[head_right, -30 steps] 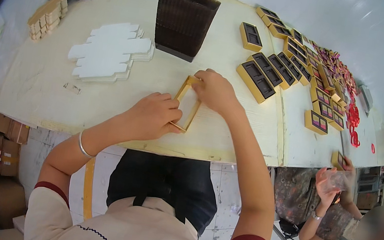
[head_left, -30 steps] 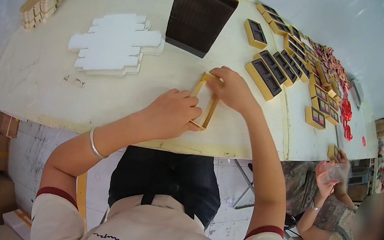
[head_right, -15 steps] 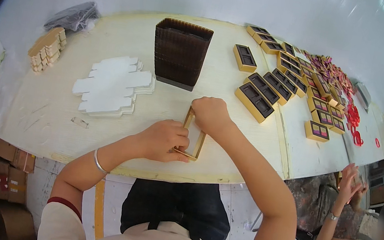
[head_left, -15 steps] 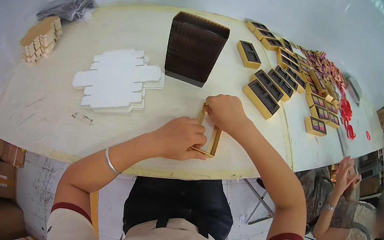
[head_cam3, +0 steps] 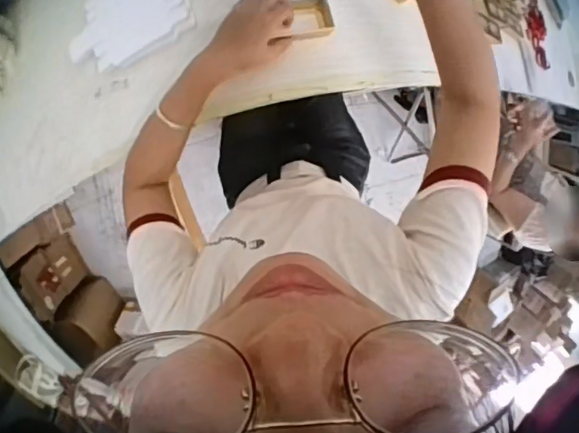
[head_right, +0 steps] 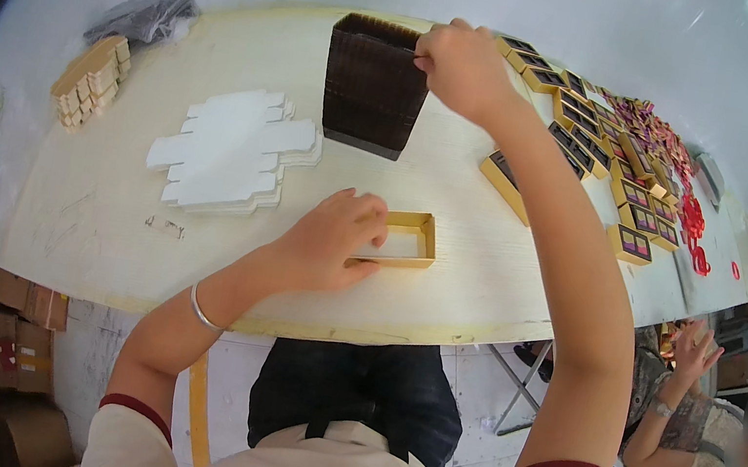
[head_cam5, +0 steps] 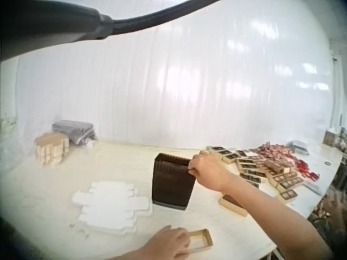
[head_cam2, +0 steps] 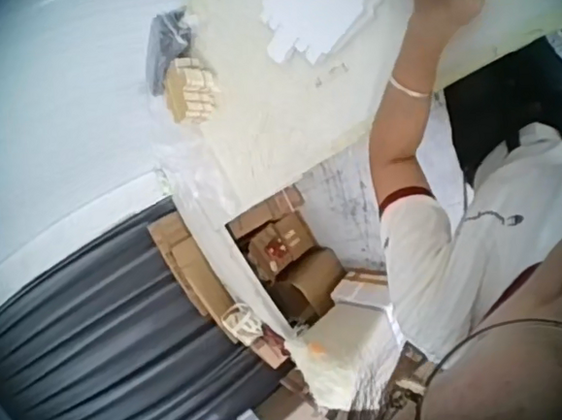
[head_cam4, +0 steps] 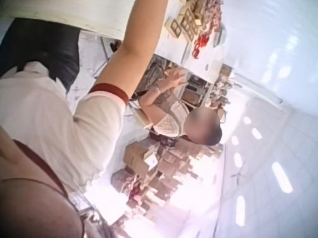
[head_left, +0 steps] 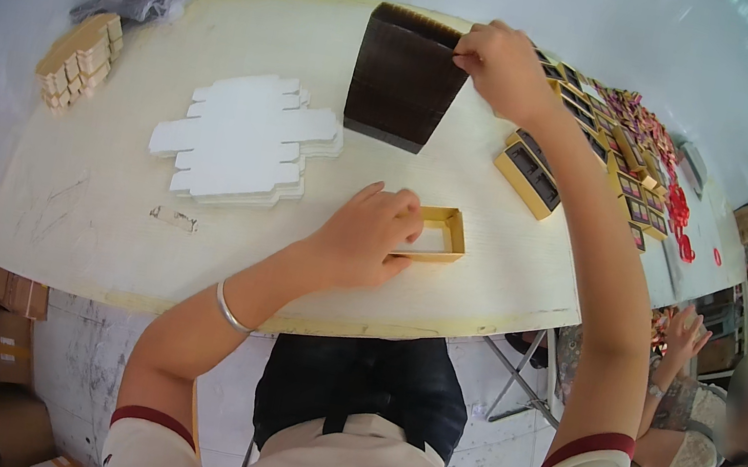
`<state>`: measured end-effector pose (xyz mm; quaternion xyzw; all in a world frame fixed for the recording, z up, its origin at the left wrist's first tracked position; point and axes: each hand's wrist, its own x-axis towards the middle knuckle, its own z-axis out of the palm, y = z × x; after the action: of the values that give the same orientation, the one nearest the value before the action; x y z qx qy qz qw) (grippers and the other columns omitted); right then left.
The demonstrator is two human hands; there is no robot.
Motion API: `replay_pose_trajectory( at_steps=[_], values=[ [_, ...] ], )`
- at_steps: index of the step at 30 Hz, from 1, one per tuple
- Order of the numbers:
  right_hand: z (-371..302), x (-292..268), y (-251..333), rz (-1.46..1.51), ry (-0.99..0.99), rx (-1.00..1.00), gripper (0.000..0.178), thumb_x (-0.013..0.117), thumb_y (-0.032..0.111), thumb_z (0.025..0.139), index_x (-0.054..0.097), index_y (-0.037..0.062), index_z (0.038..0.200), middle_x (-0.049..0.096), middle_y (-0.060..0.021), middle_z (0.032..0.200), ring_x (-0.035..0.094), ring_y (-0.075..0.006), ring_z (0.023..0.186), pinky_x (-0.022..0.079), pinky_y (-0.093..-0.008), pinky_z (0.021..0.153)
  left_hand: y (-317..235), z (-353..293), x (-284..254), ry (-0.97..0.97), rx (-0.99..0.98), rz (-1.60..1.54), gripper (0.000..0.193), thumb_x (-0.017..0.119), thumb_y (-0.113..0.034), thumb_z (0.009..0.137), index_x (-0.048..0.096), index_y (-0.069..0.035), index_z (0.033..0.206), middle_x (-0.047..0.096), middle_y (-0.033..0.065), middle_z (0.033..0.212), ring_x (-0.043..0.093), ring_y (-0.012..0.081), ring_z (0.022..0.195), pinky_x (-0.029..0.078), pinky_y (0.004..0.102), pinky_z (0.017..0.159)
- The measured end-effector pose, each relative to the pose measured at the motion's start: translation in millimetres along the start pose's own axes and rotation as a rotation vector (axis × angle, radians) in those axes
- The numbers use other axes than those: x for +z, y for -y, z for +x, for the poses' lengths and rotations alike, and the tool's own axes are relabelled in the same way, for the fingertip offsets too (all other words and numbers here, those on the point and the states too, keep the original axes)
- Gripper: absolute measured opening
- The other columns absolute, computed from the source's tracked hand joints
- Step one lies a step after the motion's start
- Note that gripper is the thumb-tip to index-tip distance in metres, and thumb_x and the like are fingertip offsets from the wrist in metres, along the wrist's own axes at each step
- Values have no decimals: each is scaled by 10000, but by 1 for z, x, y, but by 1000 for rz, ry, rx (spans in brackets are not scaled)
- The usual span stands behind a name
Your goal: The person assembles small rectangular boxes by folding flat cardboard pieces into shape and inserting them into black plastic trays. The person repeatedly picks up a flat piece, folds it into a box, and places it into a tray, then sets the completed unit aside.
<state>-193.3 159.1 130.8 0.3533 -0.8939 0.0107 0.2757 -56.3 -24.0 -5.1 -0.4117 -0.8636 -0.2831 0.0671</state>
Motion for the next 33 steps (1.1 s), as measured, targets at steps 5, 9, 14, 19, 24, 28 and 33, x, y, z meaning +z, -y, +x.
replay_pose_trajectory(
  at_steps=[5, 9, 14, 19, 24, 28, 33],
  values=[
    [6, -14, -1, 104, 57, 151, 97, 724, 126, 790, 689, 36, 777, 662, -73, 805, 570, -256, 829, 474, -377, 759, -5, 0, 0, -108, -89, 2, 656, 778, -290, 719, 482, -84, 1267, 508, 128, 1185, 483, 318, 1131, 368, 490, 995],
    [5, -15, 1, 311, 93, 287, 168, 725, 201, 832, 701, 37, 808, 630, -46, 752, 523, -183, 732, 446, -319, 718, 2, -4, -8, -175, -92, 147, 717, 773, -370, 716, 485, -78, 1304, 534, 124, 1149, 457, 303, 1158, 381, 423, 948],
    [10, -23, -5, 635, 298, 451, 274, 685, 285, 880, 701, 12, 906, 648, -61, 819, 564, -165, 780, 458, -322, 738, 8, -5, -17, -49, -232, 100, 679, 761, -454, 716, 547, -60, 1226, 569, 110, 1086, 515, 290, 1054, 386, 388, 910],
    [12, -4, -12, 124, -66, 170, 178, 588, 187, 921, 645, 20, 894, 657, -123, 843, 614, -271, 778, 472, -380, 692, 12, -2, -12, -75, -231, 55, 674, 766, -458, 715, 552, -45, 1203, 570, 116, 1090, 547, 296, 1013, 402, 391, 912],
    [11, -25, 7, -98, -585, 43, 221, 548, 202, 945, 556, 12, 834, 615, -133, 727, 597, -305, 641, 463, -390, 592, 13, 2, -8, -101, -231, -8, 676, 793, -395, 707, 536, -32, 1216, 561, 127, 1107, 556, 313, 1022, 439, 394, 902],
    [-21, -58, 16, 615, -542, 403, 395, 592, 389, 930, 533, 22, 796, 550, -42, 655, 527, -155, 562, 424, -301, 529, 13, 0, -7, -80, -262, -96, 706, 809, -349, 694, 502, -27, 1243, 548, 129, 1131, 557, 318, 1040, 461, 386, 888],
    [-106, -58, 19, 849, 119, 793, 509, 685, 581, 793, 543, 93, 755, 447, 37, 632, 393, -39, 483, 309, -187, 426, 6, -3, -5, -124, -294, -118, 742, 815, -330, 686, 466, -45, 1275, 536, 124, 1143, 554, 319, 1065, 467, 386, 886]
  ],
)
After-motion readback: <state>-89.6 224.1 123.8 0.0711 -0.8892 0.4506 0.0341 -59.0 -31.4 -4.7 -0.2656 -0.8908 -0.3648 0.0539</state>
